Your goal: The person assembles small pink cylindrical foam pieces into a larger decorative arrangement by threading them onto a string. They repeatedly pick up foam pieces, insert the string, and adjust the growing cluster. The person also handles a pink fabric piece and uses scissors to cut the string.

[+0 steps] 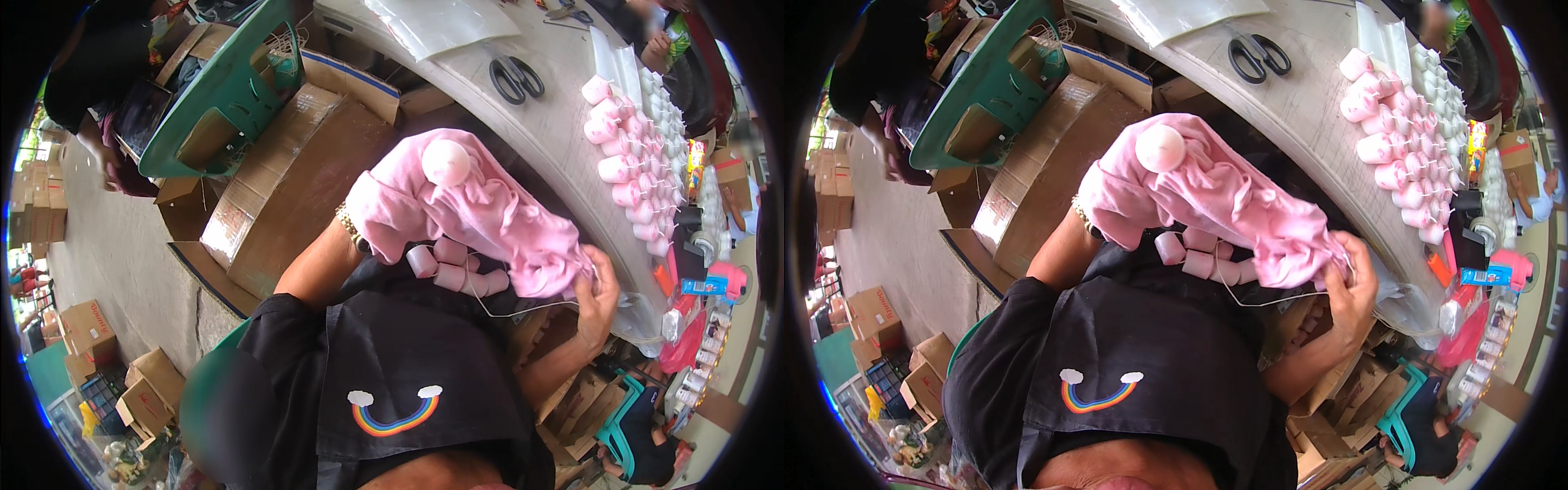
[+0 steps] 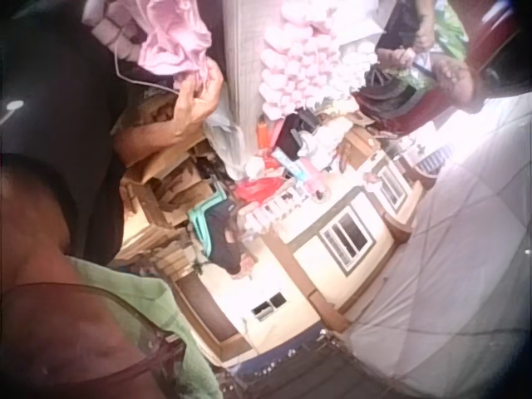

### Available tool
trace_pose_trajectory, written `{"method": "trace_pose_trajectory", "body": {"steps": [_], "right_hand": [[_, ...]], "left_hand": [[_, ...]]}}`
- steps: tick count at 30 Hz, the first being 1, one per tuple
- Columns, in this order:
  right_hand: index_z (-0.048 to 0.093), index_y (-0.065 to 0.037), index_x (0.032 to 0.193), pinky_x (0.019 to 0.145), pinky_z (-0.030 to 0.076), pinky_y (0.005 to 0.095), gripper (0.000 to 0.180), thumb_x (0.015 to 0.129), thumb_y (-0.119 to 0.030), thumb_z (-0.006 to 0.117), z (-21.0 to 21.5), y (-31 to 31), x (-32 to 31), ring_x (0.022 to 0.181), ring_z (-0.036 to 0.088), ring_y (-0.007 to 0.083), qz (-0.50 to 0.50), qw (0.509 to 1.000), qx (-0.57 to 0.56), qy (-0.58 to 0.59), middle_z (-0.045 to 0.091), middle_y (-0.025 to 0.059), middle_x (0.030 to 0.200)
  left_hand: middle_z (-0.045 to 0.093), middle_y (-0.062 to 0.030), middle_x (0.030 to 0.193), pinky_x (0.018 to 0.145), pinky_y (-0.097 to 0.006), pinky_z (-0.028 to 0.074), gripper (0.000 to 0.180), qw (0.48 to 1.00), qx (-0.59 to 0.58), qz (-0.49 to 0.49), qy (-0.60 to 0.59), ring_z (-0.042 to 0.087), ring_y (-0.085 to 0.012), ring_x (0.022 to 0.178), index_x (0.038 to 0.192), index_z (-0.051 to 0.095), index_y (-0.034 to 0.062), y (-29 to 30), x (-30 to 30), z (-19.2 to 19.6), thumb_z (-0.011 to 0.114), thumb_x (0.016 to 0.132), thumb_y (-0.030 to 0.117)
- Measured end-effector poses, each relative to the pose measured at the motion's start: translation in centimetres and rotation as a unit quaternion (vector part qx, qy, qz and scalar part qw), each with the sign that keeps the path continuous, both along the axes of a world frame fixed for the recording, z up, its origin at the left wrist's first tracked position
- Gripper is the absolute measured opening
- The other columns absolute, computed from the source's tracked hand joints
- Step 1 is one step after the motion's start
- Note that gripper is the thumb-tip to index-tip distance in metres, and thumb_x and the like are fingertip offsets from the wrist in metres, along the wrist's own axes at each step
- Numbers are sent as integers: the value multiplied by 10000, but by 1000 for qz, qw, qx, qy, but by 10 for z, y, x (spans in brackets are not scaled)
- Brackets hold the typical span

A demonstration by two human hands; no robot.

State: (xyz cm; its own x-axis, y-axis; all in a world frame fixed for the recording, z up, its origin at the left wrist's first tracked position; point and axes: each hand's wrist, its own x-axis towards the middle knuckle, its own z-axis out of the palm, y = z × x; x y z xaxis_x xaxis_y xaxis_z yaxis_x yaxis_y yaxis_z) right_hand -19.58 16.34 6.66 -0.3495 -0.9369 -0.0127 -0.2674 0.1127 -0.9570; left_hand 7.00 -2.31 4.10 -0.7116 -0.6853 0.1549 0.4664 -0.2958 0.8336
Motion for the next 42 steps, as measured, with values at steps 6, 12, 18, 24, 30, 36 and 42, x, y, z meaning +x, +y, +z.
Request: {"method": "trace_pose_trajectory", "body": {"steps": [6, 12, 18, 24, 30, 36, 42], "right_hand": [[653, 1, 977, 694, 435, 331, 220, 800, -126, 627, 32, -37, 33, 822, 537, 222, 81, 929, -277, 233, 572, 128, 906], [549, -11, 1036, 709, 506, 375, 388, 755, -223, 713, -20, -100, 121, 806, 596, 299, 14, 927, -284, 242, 558, 154, 958], [519, 2, 987, 709, 437, 308, 174, 855, -106, 484, -21, -96, 121, 770, 497, 159, -34, 972, -197, 126, 526, 78, 854], [549, -10, 982, 684, 452, 260, 121, 884, -66, 506, -26, -110, 108, 732, 488, 111, -83, 983, -157, 49, 530, 31, 824], [642, -25, 1136, 732, 493, 271, 366, 905, -308, 662, -18, -103, 94, 862, 590, 158, 79, 946, -262, 172, 568, 96, 1028], [656, -28, 1148, 781, 476, 286, 484, 726, -198, 820, -15, -92, 101, 895, 558, 172, 153, 948, -265, 92, 509, 100, 1099], [566, 3, 976, 756, 443, 267, 191, 878, -134, 656, -16, -89, 108, 783, 526, 122, 68, 970, -204, 111, 575, 34, 868]], "left_hand": [[618, -81, 965, 797, -314, 478, 434, 990, -117, -30, -78, 593, -202, 908, 991, 613, 43, 5, -24, -13, 655, 560, 78], [613, -122, 861, 736, -379, 473, 282, 868, -363, 212, -265, 580, -314, 826, 983, 578, 83, 29, -33, -19, 658, 766, 244], [611, -104, 897, 725, -393, 473, 273, 800, -422, 231, -359, 593, -324, 845, 975, 579, 94, 32, -23, -9, 691, 752, 203], [652, -111, 974, 775, -374, 494, 304, 856, -430, 193, -214, 623, -309, 916, 982, 591, 64, 18, -20, -9, 707, 720, 165], [629, -87, 995, 805, -355, 496, 414, 917, -250, 137, -279, 613, -281, 912, 1107, 607, 102, 32, -16, -9, 727, 730, 224], [644, -67, 1003, 783, -316, 513, 417, 841, -363, 128, -381, 640, -215, 903, 1185, 623, 124, 25, -6, -13, 692, 799, 268], [645, -74, 1028, 750, -365, 509, 466, 762, -495, 149, -391, 625, -280, 889, 1174, 612, 132, 17, -8, -20, 657, 776, 369]]}}
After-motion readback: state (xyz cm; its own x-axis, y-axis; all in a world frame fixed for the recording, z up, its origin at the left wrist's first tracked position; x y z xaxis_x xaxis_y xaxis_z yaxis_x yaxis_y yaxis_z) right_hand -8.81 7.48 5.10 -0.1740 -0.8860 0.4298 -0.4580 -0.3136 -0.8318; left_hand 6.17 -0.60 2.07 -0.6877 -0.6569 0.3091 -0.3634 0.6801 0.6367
